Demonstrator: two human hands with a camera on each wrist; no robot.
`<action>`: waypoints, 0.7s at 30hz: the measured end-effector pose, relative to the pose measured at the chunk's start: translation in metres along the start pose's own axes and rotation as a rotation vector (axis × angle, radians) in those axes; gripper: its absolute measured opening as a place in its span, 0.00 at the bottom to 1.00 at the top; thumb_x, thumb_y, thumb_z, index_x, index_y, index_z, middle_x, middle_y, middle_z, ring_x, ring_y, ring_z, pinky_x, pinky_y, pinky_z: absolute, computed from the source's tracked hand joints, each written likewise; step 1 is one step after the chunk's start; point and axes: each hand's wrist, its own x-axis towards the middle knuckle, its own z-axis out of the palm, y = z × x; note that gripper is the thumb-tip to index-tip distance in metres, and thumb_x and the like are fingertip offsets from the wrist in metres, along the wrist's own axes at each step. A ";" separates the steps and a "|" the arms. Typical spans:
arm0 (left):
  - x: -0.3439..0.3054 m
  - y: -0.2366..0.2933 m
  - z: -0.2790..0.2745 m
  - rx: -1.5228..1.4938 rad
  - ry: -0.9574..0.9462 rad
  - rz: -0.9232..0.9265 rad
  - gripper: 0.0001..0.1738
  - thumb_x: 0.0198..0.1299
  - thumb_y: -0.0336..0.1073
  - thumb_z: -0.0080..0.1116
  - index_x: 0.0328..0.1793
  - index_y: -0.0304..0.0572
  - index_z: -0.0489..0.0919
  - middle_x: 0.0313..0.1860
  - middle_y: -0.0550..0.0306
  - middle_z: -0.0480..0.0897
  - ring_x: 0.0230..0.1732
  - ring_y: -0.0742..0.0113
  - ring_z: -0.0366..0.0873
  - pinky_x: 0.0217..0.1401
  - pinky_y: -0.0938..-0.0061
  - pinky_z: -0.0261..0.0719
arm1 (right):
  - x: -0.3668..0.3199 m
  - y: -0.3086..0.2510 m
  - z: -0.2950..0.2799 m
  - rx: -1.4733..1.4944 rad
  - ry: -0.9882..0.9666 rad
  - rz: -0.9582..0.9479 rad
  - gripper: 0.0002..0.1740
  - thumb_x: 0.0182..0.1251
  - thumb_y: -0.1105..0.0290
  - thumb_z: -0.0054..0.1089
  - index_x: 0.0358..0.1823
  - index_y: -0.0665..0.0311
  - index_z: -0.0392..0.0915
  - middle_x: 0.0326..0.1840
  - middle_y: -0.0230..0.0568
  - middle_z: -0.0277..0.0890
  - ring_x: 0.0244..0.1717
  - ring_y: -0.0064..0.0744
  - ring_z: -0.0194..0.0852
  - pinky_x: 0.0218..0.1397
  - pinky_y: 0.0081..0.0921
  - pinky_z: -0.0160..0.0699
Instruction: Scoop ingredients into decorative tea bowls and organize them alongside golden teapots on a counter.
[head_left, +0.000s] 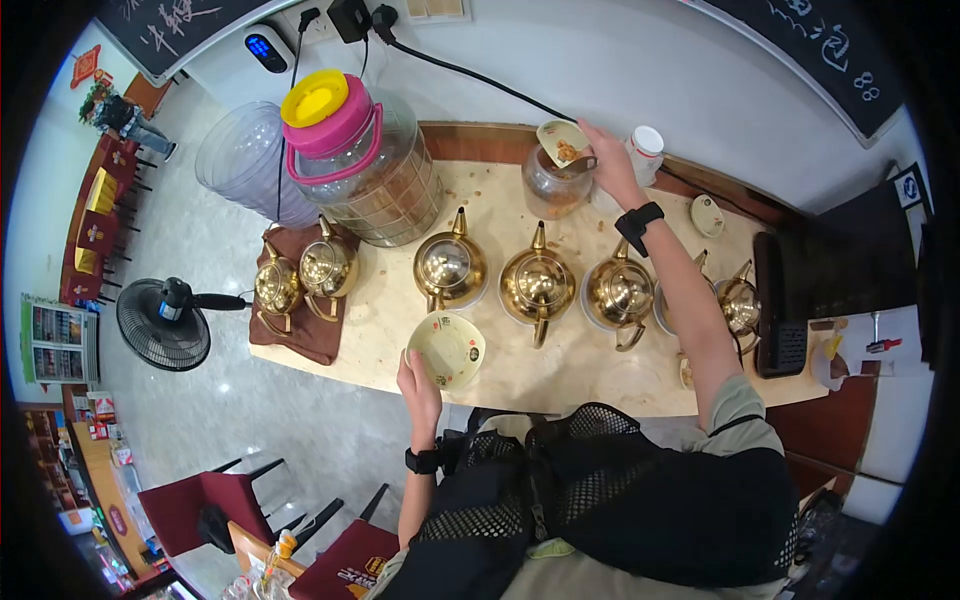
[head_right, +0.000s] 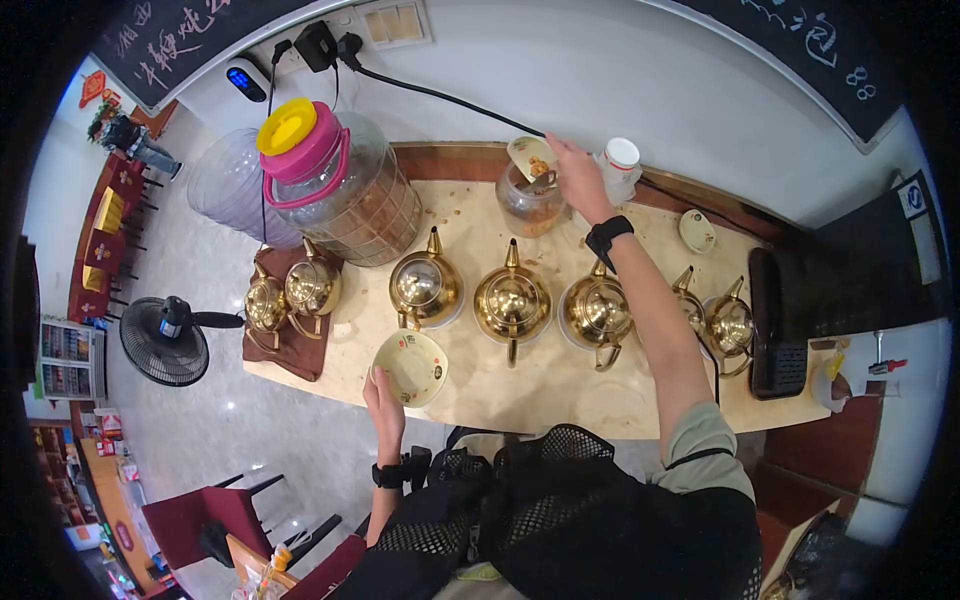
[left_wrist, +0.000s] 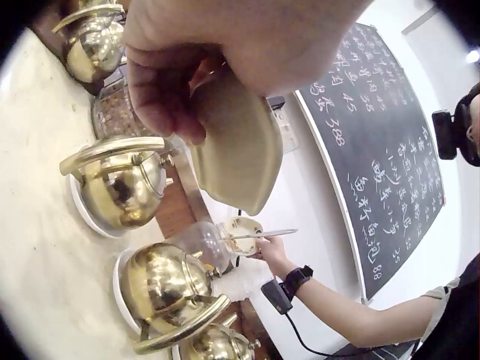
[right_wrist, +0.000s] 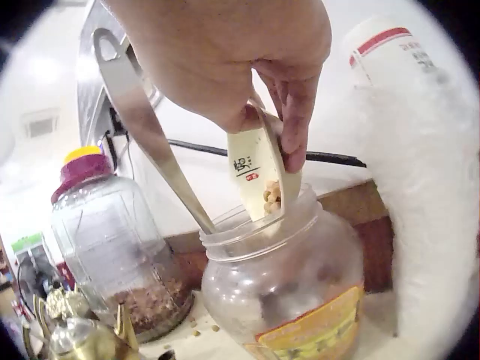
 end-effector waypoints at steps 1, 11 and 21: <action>-0.001 0.001 0.001 -0.002 0.007 0.008 0.18 0.60 0.38 0.31 0.33 0.28 0.68 0.20 0.59 0.67 0.24 0.76 0.60 0.27 0.79 0.61 | 0.000 -0.003 -0.002 -0.024 -0.027 -0.053 0.30 0.42 0.81 0.45 0.53 0.58 0.60 0.35 0.48 0.66 0.29 0.48 0.67 0.32 0.35 0.69; -0.018 -0.013 0.006 0.003 0.024 0.022 0.18 0.60 0.39 0.32 0.30 0.30 0.67 0.16 0.60 0.65 0.20 0.76 0.57 0.23 0.78 0.58 | -0.016 -0.029 -0.017 -0.146 -0.052 -0.180 0.34 0.40 0.81 0.48 0.55 0.54 0.58 0.37 0.44 0.65 0.28 0.45 0.68 0.32 0.34 0.70; -0.040 -0.009 -0.013 -0.050 0.090 0.053 0.18 0.60 0.39 0.33 0.36 0.29 0.69 0.23 0.58 0.69 0.25 0.75 0.61 0.29 0.79 0.62 | -0.016 -0.005 -0.022 0.102 0.040 0.204 0.25 0.43 0.79 0.45 0.49 0.61 0.65 0.30 0.52 0.70 0.32 0.52 0.67 0.35 0.35 0.67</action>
